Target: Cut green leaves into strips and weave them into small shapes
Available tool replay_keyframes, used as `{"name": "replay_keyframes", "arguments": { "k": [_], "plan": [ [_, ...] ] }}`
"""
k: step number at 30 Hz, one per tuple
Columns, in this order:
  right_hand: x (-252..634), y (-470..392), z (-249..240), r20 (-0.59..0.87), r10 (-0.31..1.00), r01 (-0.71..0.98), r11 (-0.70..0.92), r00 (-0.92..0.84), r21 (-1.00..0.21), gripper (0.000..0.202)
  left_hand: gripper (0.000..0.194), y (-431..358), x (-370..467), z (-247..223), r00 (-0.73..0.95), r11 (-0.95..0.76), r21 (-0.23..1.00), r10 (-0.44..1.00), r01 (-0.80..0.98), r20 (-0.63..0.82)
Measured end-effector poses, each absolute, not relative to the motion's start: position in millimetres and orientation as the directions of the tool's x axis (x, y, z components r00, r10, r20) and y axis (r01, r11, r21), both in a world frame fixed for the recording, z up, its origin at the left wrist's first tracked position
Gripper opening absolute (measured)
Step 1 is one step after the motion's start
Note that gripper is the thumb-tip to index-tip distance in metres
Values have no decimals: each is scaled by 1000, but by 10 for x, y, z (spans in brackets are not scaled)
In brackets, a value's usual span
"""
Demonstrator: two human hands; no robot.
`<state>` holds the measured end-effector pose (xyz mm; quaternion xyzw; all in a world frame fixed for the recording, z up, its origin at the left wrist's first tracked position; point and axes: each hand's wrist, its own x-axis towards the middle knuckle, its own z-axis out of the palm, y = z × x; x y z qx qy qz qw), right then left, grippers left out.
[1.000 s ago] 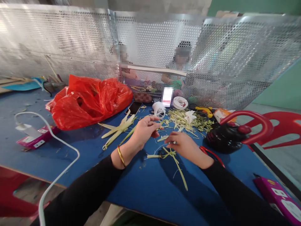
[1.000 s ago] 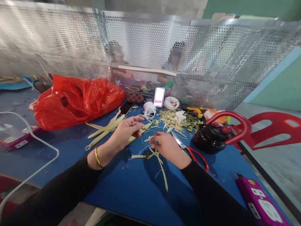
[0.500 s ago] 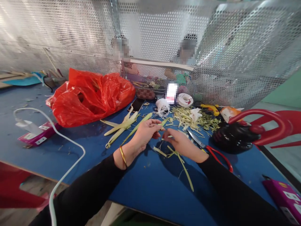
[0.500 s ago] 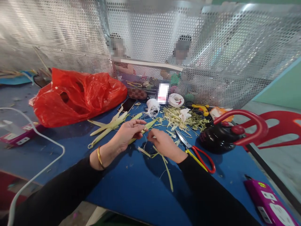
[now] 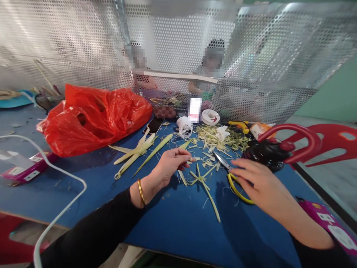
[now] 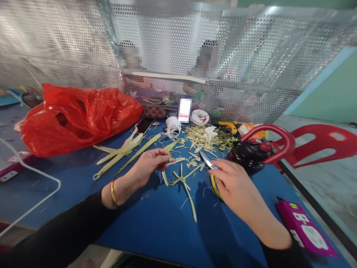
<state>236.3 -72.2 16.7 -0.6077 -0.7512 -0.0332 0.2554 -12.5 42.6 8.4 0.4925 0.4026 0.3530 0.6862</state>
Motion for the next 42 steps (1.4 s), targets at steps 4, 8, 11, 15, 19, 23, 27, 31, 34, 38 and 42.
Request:
{"name": "replay_keyframes", "arguments": {
  "k": [4, 8, 11, 15, 19, 23, 27, 31, 34, 38, 42],
  "plan": [
    [2019, -624, 239, 708, 699, 900, 239, 100, -363, 17, 16, 238, 20, 88, 483, 213, 963, 869, -163, -111],
    [1701, -498, 193, 395, 899, 611, 209, 187, -764, 14, 17, 102, 108, 81, 457, 180, 967, 886, -181, -80],
    [1610, -482, 95, 184, 958, 378, 90, 219, -921, 15, 13, 44, 146, 66, 413, 139, 978, 909, -153, -64],
    [1603, -497, -4, 28, 960, 133, -10, 279, -991, 17, 8, -24, 189, 25, 385, 55, 991, 923, -120, -5],
    [1585, -499, -23, -74, 958, -39, -65, 279, -997, 18, 5, -63, 208, -21, 381, 9, 989, 924, -147, 48],
    [1564, -505, -9, -90, 961, -104, -65, 262, -992, 14, 9, -61, 204, -44, 375, -26, 978, 921, -205, 103],
    [1575, -508, -12, -85, 979, -215, -44, 183, -976, 10, 10, -49, 189, -46, 396, -16, 970, 911, -241, 113],
    [1584, -509, -21, -94, 989, -293, -56, 118, -954, 7, 10, -39, 178, -43, 414, 2, 966, 904, -260, 109],
    [1588, -519, -20, -71, 986, -223, -36, 149, -974, 9, 9, -37, 184, -43, 383, 9, 974, 920, -225, 80],
    [1614, -546, -11, 104, 956, 170, 58, 274, -984, 8, 19, -39, 199, -41, 319, 116, 981, 946, -154, -61],
    [1635, -572, -10, 305, 921, 438, 177, 241, -882, 9, 16, -47, 194, -28, 310, 148, 977, 946, -151, -96]
  ]
}}
